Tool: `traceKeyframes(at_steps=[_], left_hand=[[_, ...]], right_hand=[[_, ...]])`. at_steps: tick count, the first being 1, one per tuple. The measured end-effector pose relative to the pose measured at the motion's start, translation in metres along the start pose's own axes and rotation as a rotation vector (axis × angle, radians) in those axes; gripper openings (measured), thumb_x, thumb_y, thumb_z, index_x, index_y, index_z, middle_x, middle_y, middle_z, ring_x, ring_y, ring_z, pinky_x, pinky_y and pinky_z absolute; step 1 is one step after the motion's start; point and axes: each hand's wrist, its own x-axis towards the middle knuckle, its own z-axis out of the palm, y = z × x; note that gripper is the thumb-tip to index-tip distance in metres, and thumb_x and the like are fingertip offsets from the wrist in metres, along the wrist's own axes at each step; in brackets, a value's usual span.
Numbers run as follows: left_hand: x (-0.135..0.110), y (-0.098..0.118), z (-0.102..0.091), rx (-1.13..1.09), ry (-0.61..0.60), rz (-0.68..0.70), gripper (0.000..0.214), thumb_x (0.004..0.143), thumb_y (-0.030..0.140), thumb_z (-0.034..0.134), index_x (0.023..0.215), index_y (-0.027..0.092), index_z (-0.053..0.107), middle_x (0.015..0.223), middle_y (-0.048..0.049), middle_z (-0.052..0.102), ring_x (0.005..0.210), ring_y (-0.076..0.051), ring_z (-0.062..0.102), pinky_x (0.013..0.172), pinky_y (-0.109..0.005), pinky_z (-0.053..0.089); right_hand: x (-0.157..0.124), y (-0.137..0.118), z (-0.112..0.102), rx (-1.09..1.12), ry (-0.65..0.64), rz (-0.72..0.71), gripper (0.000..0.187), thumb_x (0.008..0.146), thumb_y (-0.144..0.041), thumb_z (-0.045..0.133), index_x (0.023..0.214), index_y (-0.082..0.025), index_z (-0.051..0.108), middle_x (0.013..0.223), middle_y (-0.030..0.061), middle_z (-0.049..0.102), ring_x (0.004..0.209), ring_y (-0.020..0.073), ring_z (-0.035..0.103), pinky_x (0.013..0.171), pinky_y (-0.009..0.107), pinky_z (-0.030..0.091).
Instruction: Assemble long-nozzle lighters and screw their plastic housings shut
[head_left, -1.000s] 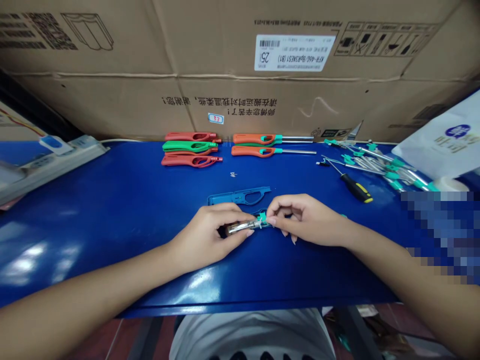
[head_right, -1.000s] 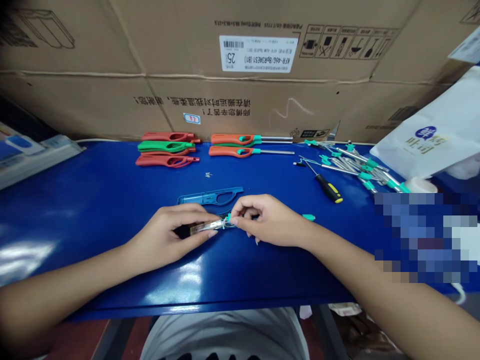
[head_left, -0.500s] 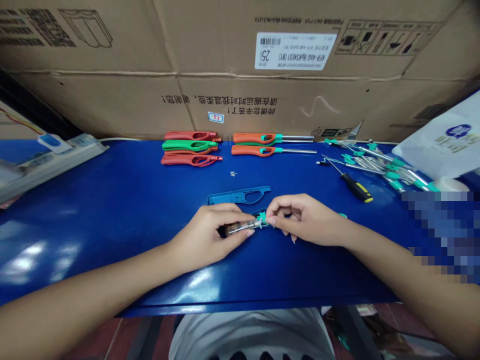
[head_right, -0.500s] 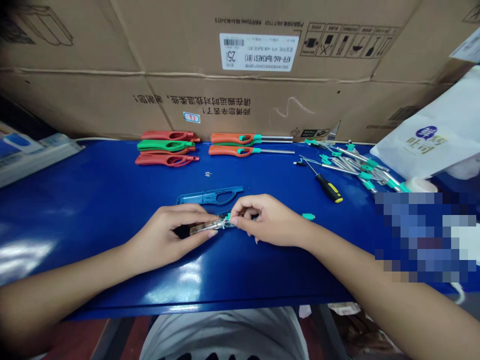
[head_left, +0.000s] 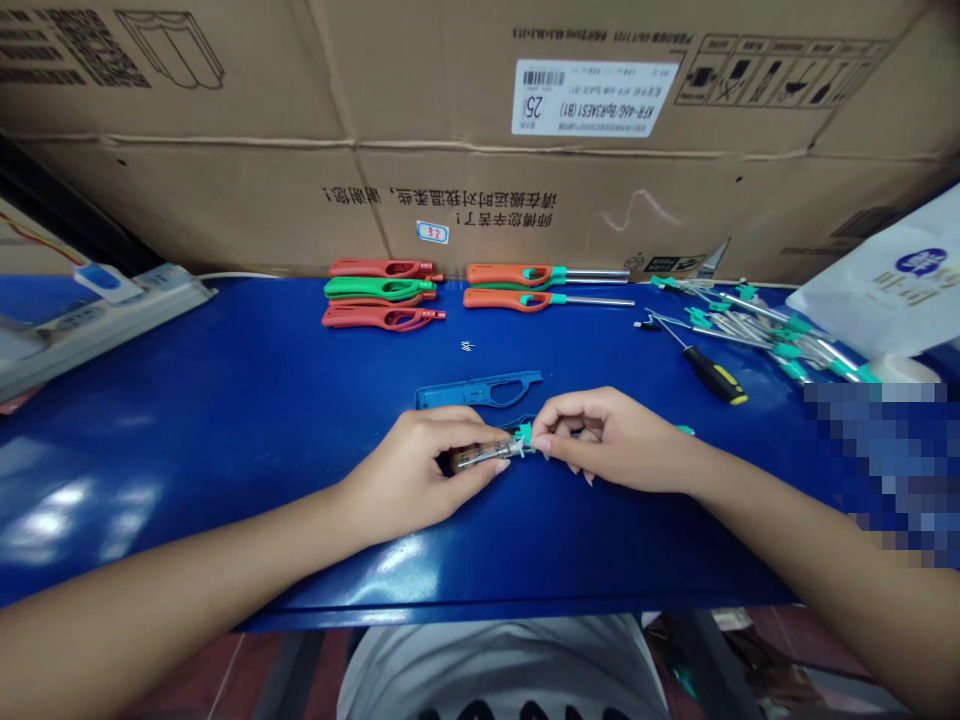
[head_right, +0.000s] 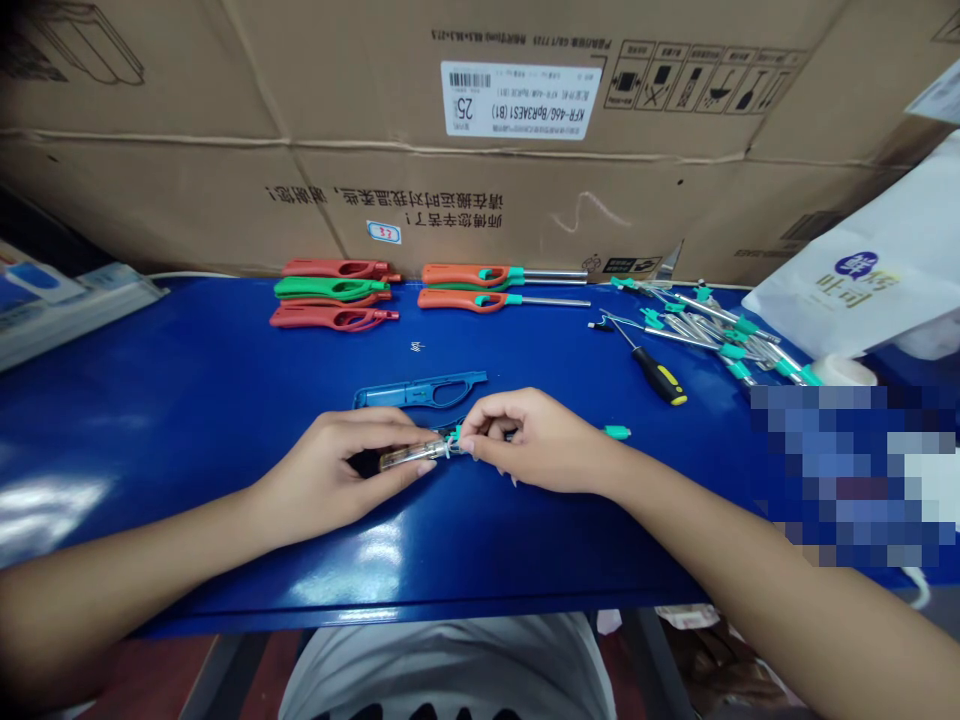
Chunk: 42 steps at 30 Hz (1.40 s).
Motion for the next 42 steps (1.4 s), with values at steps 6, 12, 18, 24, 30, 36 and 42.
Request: traceKeyframes(at_steps=[6, 12, 18, 24, 30, 36, 42], left_hand=[[0.0000, 0.0002, -0.0003, -0.012, -0.004, -0.008, 0.020, 0.092, 0.021, 0.067, 0.110, 0.019, 0.077, 0.091, -0.0040, 0.073, 0.071, -0.011, 0.064, 0.062, -0.020, 0.048], [0.0005, 0.0013, 0.0004, -0.025, -0.012, -0.011, 0.022, 0.091, 0.019, 0.067, 0.111, 0.020, 0.077, 0.090, -0.0040, 0.072, 0.071, -0.010, 0.064, 0.060, -0.019, 0.047], [-0.0011, 0.0008, 0.0002, -0.030, -0.020, -0.007, 0.022, 0.091, 0.018, 0.067, 0.111, 0.020, 0.077, 0.091, -0.0037, 0.072, 0.072, -0.010, 0.064, 0.060, -0.019, 0.047], [0.0002, 0.0018, 0.0008, -0.024, -0.012, 0.001, 0.021, 0.091, 0.019, 0.067, 0.109, 0.019, 0.077, 0.091, -0.0045, 0.073, 0.073, -0.011, 0.065, 0.061, -0.020, 0.049], [0.0003, 0.0022, 0.0013, -0.017, -0.013, -0.013, 0.020, 0.091, 0.018, 0.067, 0.108, 0.018, 0.078, 0.091, -0.0048, 0.073, 0.073, -0.011, 0.066, 0.061, -0.020, 0.049], [-0.0001, 0.0007, 0.0015, -0.032, -0.012, -0.006, 0.021, 0.091, 0.019, 0.067, 0.109, 0.019, 0.078, 0.090, -0.0052, 0.073, 0.072, -0.012, 0.065, 0.060, -0.020, 0.049], [-0.0003, 0.0013, 0.0016, -0.030, -0.013, -0.022, 0.021, 0.091, 0.019, 0.067, 0.109, 0.019, 0.078, 0.091, -0.0052, 0.073, 0.072, -0.012, 0.065, 0.062, -0.021, 0.050]], right_hand=[[0.0003, -0.0007, 0.0003, 0.010, 0.003, 0.007, 0.022, 0.088, -0.038, 0.068, 0.088, -0.016, 0.068, 0.065, -0.0024, 0.057, 0.054, 0.0081, 0.054, 0.046, 0.018, 0.049], [0.0015, -0.0002, 0.0005, 0.002, 0.004, 0.013, 0.022, 0.089, -0.038, 0.066, 0.088, -0.016, 0.068, 0.064, -0.0028, 0.057, 0.053, 0.0081, 0.054, 0.046, 0.018, 0.048], [0.0004, 0.0004, 0.0011, -0.001, -0.002, 0.016, 0.022, 0.089, -0.038, 0.066, 0.087, -0.016, 0.068, 0.062, -0.0037, 0.056, 0.051, 0.0077, 0.053, 0.047, 0.019, 0.047], [0.0018, -0.0002, -0.0001, 0.010, -0.007, 0.008, 0.024, 0.088, -0.039, 0.068, 0.086, -0.016, 0.068, 0.060, -0.0038, 0.056, 0.050, 0.0074, 0.052, 0.046, 0.019, 0.046], [0.0025, 0.0006, -0.0005, 0.017, -0.009, 0.004, 0.024, 0.087, -0.039, 0.069, 0.087, -0.015, 0.069, 0.064, -0.0021, 0.059, 0.052, 0.0076, 0.054, 0.046, 0.018, 0.047], [0.0030, 0.0005, -0.0002, 0.026, -0.001, 0.017, 0.024, 0.085, -0.039, 0.071, 0.086, -0.016, 0.070, 0.067, -0.0008, 0.063, 0.052, 0.0080, 0.055, 0.046, 0.019, 0.047], [0.0035, 0.0012, -0.0001, 0.022, 0.002, 0.010, 0.022, 0.086, -0.038, 0.070, 0.086, -0.015, 0.070, 0.066, -0.0010, 0.063, 0.052, 0.0077, 0.054, 0.045, 0.018, 0.047]])
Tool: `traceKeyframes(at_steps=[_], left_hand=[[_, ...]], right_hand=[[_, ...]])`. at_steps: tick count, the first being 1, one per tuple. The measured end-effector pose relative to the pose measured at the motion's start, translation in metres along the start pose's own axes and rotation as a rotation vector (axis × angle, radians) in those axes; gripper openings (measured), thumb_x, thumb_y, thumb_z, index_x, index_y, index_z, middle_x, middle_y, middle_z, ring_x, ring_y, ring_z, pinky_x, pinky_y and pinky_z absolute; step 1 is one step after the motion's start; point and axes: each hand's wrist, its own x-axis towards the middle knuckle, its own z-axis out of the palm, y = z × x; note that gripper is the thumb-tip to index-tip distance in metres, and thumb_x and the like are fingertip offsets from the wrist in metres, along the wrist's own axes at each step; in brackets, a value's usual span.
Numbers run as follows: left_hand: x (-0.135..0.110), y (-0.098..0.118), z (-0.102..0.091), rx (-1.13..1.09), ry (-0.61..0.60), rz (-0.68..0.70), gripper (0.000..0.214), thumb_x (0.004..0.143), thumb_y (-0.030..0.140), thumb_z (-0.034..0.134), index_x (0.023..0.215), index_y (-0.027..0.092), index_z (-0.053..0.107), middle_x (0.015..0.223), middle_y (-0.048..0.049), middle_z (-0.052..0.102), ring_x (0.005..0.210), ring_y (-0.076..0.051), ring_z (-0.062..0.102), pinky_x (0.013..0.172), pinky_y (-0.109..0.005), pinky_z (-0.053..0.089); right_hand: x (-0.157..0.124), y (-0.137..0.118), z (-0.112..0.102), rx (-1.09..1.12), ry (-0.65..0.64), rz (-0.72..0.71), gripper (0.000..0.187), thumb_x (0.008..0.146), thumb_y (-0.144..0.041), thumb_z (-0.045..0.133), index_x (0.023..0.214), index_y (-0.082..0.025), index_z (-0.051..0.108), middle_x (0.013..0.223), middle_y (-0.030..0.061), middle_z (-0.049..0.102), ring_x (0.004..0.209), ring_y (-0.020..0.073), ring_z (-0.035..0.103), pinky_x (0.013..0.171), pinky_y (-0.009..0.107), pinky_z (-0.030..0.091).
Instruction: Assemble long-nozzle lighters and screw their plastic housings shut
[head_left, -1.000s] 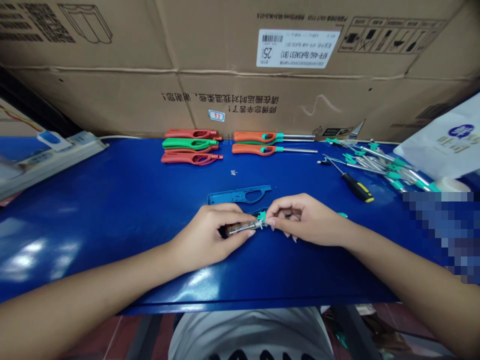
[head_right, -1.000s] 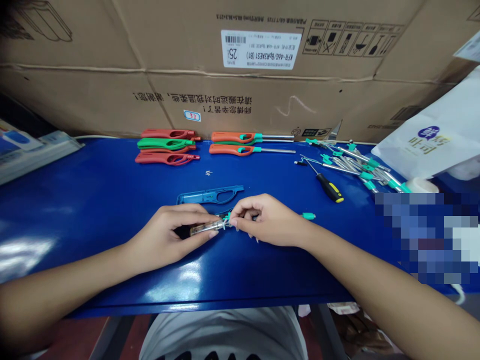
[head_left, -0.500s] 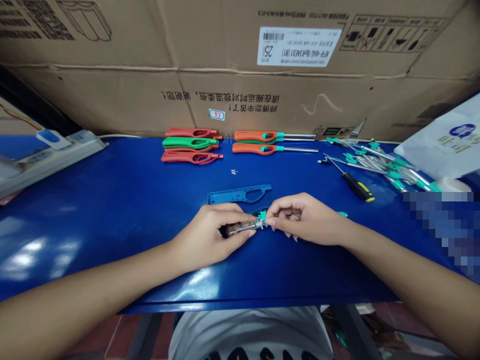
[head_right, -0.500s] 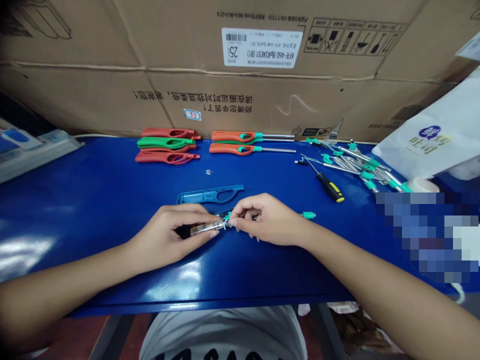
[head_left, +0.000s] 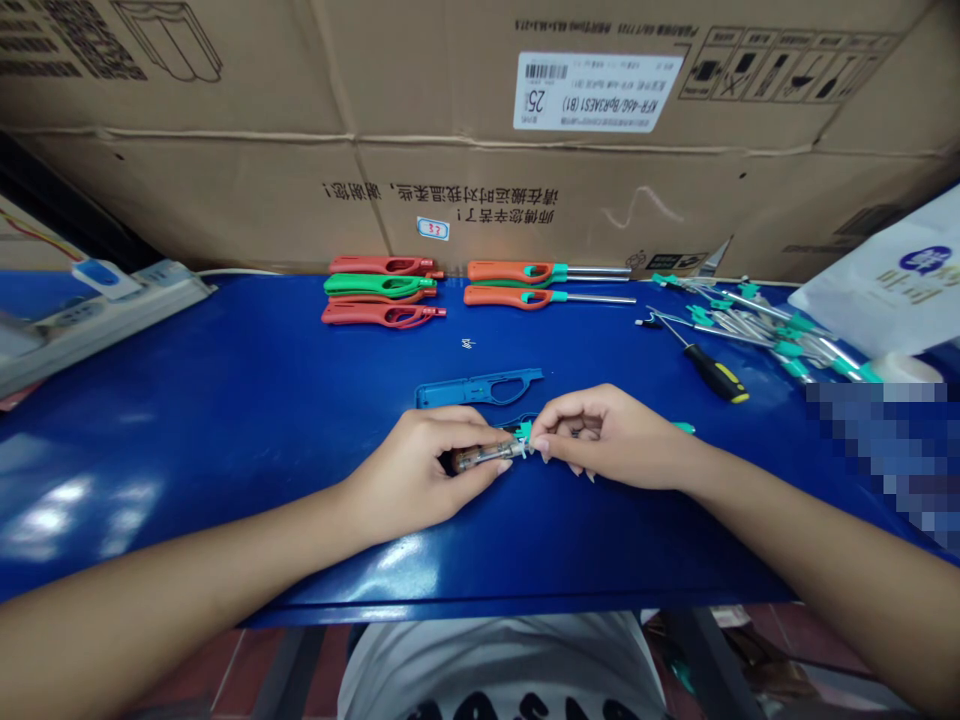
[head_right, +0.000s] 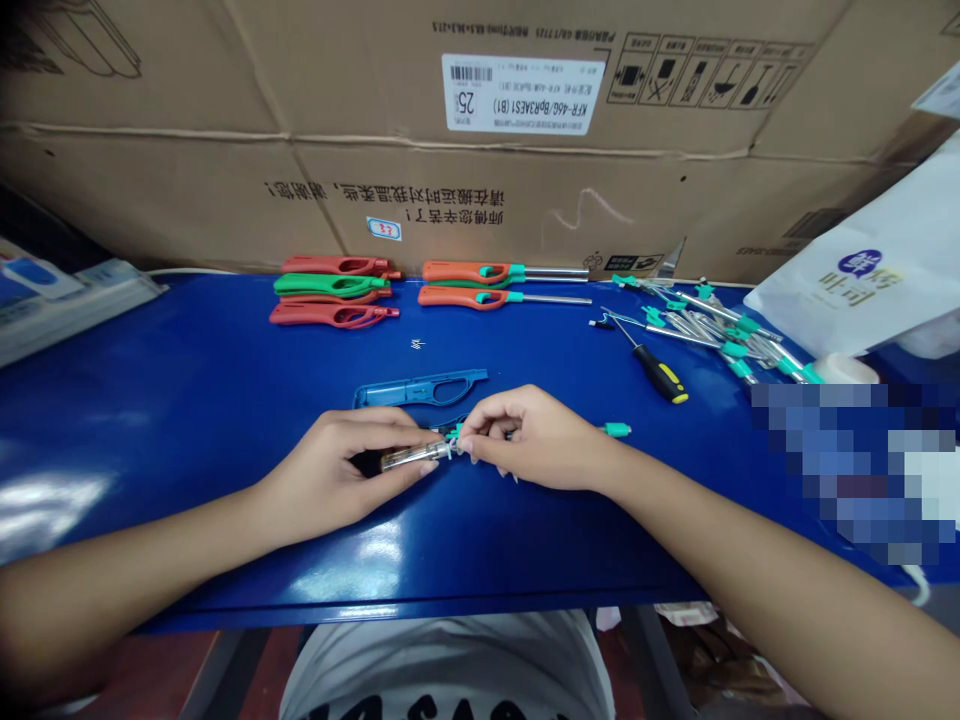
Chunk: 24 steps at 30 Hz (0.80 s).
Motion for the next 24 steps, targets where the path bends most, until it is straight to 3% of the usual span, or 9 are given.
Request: traceKeyframes(at_steps=[24], left_hand=[[-0.0003, 0.0005, 0.0028, -0.009, 0.009, -0.019, 0.021, 0.091, 0.021, 0.068, 0.110, 0.017, 0.078, 0.089, -0.0042, 0.072, 0.068, -0.010, 0.063, 0.061, -0.021, 0.048]], right_hand=[[-0.0006, 0.0009, 0.0009, -0.005, -0.003, 0.010, 0.021, 0.088, -0.036, 0.068, 0.087, -0.015, 0.071, 0.071, 0.0012, 0.068, 0.051, 0.0073, 0.056, 0.045, 0.018, 0.046]])
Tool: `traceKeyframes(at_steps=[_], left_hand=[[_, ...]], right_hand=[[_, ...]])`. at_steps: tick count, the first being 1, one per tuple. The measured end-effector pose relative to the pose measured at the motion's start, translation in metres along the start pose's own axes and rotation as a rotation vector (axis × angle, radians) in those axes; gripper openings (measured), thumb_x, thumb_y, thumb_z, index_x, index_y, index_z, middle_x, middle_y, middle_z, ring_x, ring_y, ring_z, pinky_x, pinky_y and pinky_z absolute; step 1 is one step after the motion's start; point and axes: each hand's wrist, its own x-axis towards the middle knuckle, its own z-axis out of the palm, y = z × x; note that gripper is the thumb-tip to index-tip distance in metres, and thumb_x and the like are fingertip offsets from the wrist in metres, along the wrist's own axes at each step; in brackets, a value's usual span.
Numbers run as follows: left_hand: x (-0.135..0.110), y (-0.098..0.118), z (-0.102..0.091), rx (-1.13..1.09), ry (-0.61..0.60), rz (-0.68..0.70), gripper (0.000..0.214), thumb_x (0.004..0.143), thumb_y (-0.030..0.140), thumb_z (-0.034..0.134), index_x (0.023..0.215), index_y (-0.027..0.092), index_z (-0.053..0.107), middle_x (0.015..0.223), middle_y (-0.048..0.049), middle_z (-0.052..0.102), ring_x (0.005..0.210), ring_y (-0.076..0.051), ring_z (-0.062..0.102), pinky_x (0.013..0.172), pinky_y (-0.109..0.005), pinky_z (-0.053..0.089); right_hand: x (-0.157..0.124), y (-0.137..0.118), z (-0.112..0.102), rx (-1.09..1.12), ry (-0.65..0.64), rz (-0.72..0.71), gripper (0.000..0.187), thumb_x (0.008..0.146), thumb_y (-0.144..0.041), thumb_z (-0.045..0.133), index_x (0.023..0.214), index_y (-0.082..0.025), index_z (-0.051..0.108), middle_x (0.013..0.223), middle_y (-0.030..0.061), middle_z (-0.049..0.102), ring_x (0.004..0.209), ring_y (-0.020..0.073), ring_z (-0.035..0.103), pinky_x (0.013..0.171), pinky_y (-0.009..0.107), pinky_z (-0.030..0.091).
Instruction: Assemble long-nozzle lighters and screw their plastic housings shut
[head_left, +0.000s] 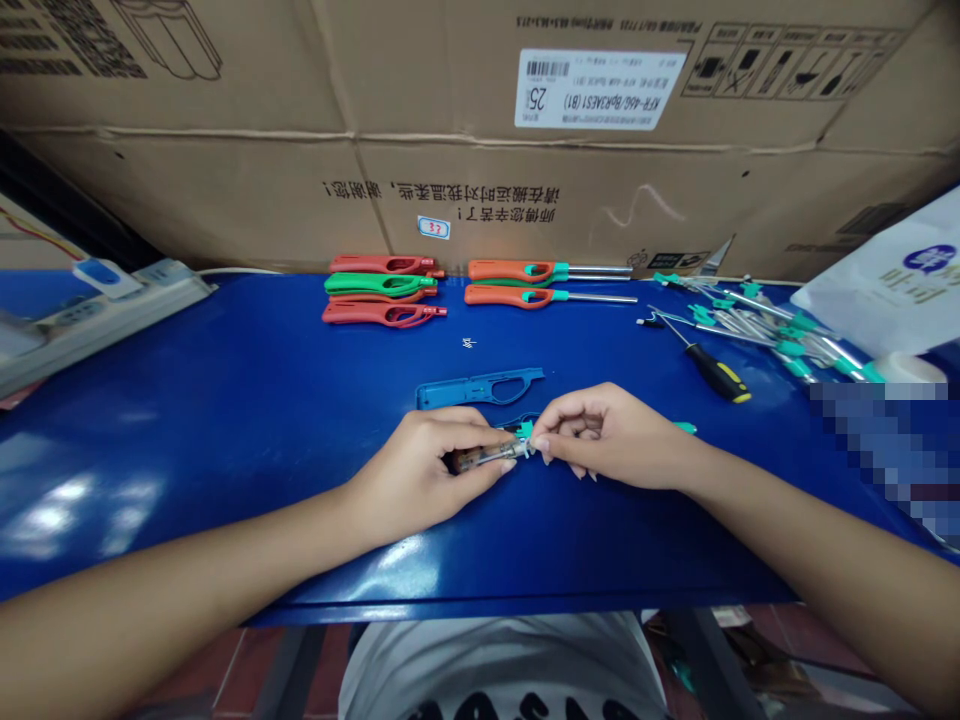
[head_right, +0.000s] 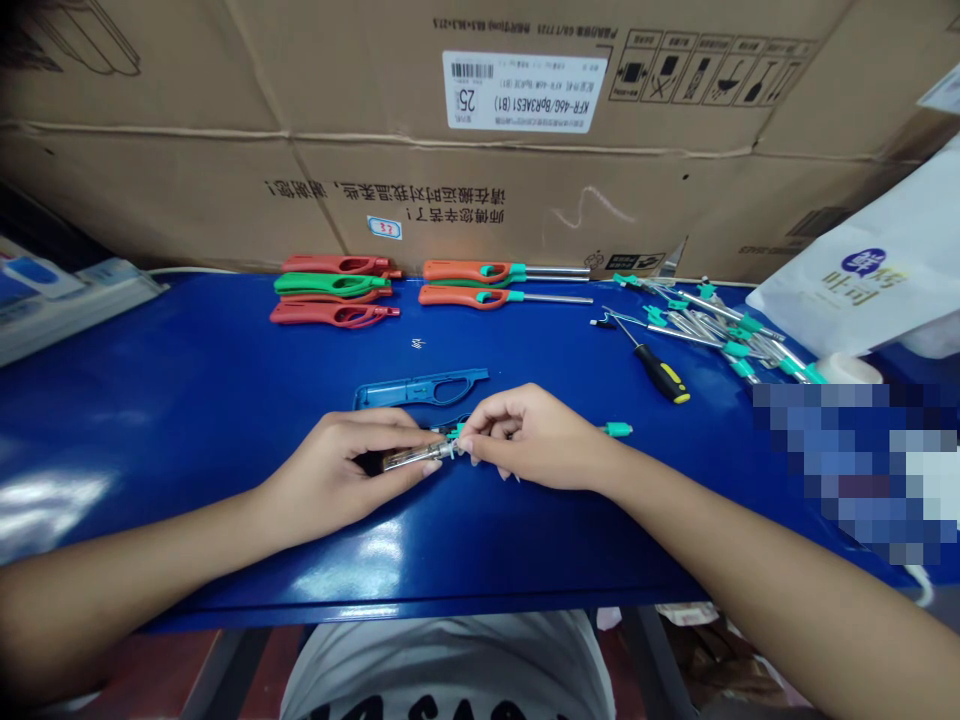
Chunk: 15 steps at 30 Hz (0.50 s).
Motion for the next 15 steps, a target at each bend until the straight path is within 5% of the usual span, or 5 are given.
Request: traceKeyframes(at_steps=[15], left_hand=[[0.0002, -0.0026, -0.0002, -0.010, 0.017, -0.001, 0.022, 0.091, 0.022, 0.070, 0.111, 0.019, 0.078, 0.089, -0.0029, 0.073, 0.071, -0.011, 0.065, 0.063, -0.021, 0.049]], right_hand=[[0.0001, -0.0013, 0.0002, 0.027, 0.007, -0.004, 0.021, 0.088, -0.036, 0.068, 0.087, -0.015, 0.070, 0.069, 0.0002, 0.066, 0.051, 0.0072, 0.056, 0.044, 0.018, 0.046]])
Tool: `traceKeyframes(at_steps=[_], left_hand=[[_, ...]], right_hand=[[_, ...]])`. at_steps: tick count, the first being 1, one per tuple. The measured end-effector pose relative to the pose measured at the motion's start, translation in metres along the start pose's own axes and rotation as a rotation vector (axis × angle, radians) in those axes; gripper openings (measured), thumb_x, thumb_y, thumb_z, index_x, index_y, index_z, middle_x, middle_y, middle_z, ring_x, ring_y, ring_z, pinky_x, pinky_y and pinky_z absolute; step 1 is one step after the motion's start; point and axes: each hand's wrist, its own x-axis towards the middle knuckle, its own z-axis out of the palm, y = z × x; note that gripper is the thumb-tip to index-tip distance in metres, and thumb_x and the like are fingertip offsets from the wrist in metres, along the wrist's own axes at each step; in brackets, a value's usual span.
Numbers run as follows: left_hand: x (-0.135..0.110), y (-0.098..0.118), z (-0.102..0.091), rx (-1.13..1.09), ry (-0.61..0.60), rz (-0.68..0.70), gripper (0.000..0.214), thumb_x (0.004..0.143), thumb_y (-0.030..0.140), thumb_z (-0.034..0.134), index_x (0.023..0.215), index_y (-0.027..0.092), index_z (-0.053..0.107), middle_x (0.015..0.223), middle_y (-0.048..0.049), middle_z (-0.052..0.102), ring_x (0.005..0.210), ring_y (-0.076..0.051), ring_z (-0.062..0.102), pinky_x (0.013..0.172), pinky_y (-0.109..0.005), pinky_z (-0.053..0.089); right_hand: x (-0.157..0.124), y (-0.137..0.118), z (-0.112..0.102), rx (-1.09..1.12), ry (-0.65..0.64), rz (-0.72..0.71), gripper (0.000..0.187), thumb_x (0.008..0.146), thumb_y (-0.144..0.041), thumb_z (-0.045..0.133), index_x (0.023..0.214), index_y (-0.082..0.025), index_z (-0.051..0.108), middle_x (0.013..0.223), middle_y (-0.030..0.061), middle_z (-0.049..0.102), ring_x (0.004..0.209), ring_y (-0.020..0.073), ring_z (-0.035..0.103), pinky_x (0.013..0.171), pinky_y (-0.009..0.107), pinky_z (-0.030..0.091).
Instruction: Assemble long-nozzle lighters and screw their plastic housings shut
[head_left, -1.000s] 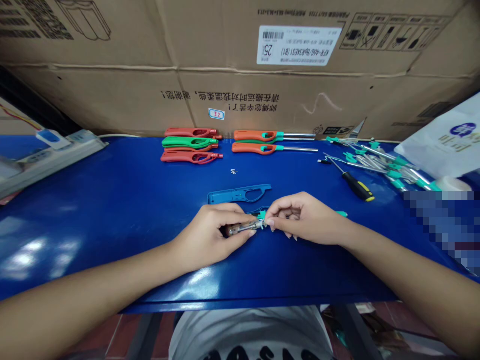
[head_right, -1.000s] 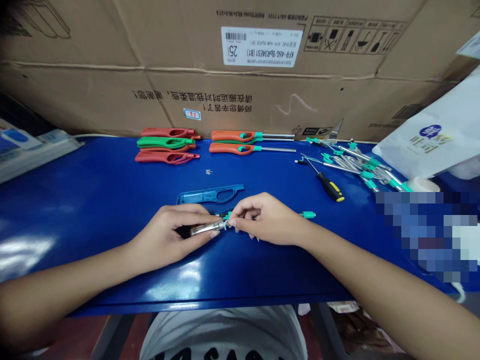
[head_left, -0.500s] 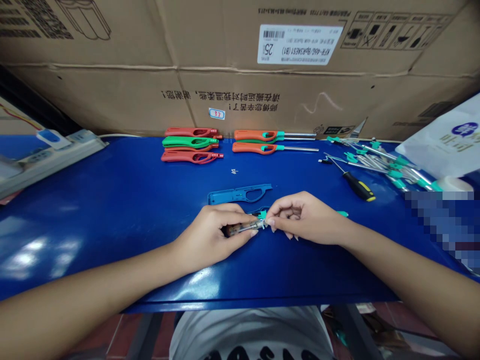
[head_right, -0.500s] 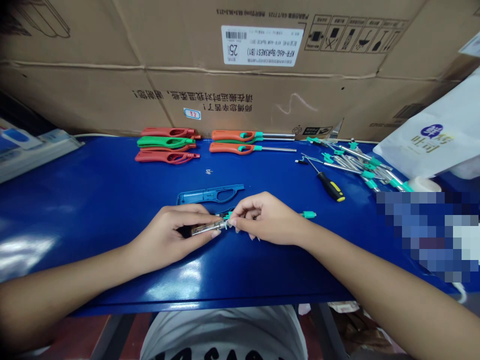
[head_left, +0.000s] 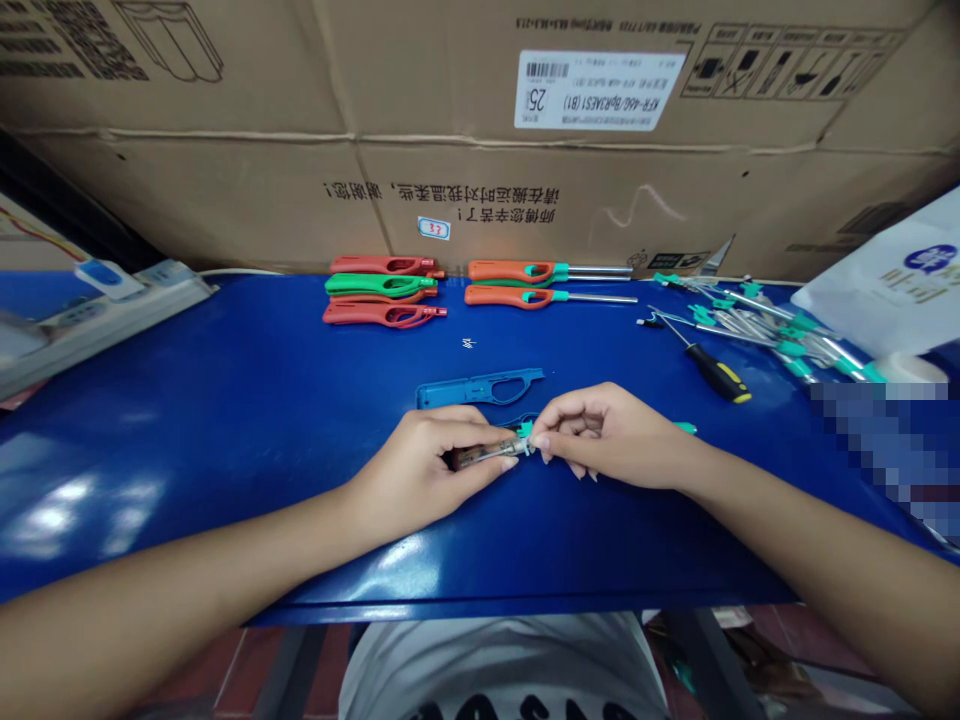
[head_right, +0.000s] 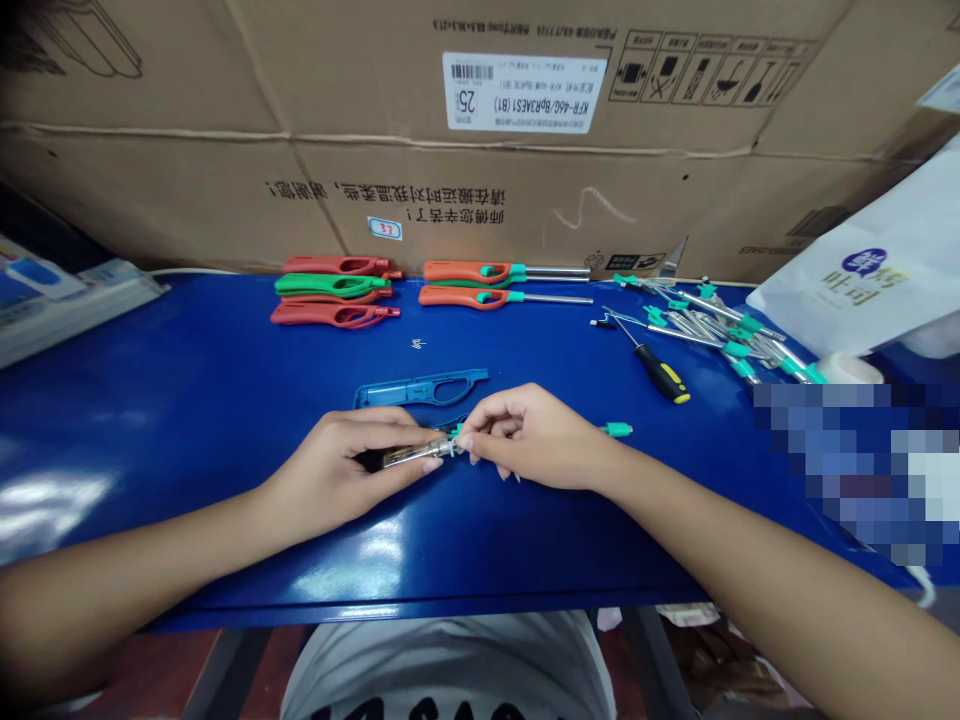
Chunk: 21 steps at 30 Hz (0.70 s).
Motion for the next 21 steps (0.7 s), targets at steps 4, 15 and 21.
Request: traceKeyframes(at_steps=[4, 15, 21], left_hand=[[0.003, 0.003, -0.007, 0.022, -0.014, 0.008, 0.023, 0.091, 0.024, 0.071, 0.112, 0.019, 0.077, 0.091, -0.0027, 0.074, 0.073, -0.012, 0.066, 0.063, -0.021, 0.050], [0.006, 0.001, -0.021, 0.276, -0.080, 0.047, 0.015, 0.087, 0.019, 0.073, 0.102, 0.020, 0.072, 0.093, -0.0003, 0.074, 0.087, -0.017, 0.065, 0.080, -0.029, 0.050], [0.006, 0.003, -0.022, 0.308, -0.092, 0.028, 0.016, 0.087, 0.018, 0.070, 0.103, 0.020, 0.071, 0.099, -0.0018, 0.073, 0.093, -0.019, 0.064, 0.085, -0.032, 0.050]], right_hand=[[-0.003, -0.006, -0.001, 0.014, 0.009, -0.006, 0.024, 0.085, -0.039, 0.070, 0.089, -0.016, 0.071, 0.066, -0.0008, 0.063, 0.052, 0.0093, 0.056, 0.043, 0.020, 0.046], [-0.004, 0.002, -0.013, -0.592, 0.246, -0.497, 0.022, 0.091, -0.027, 0.065, 0.112, -0.023, 0.070, 0.105, 0.0048, 0.068, 0.086, 0.0160, 0.060, 0.077, 0.030, 0.051], [-0.006, 0.003, -0.011, -0.801, 0.094, -0.538, 0.038, 0.093, -0.031, 0.065, 0.131, -0.025, 0.062, 0.130, 0.0092, 0.059, 0.122, 0.0253, 0.051, 0.105, 0.044, 0.044]])
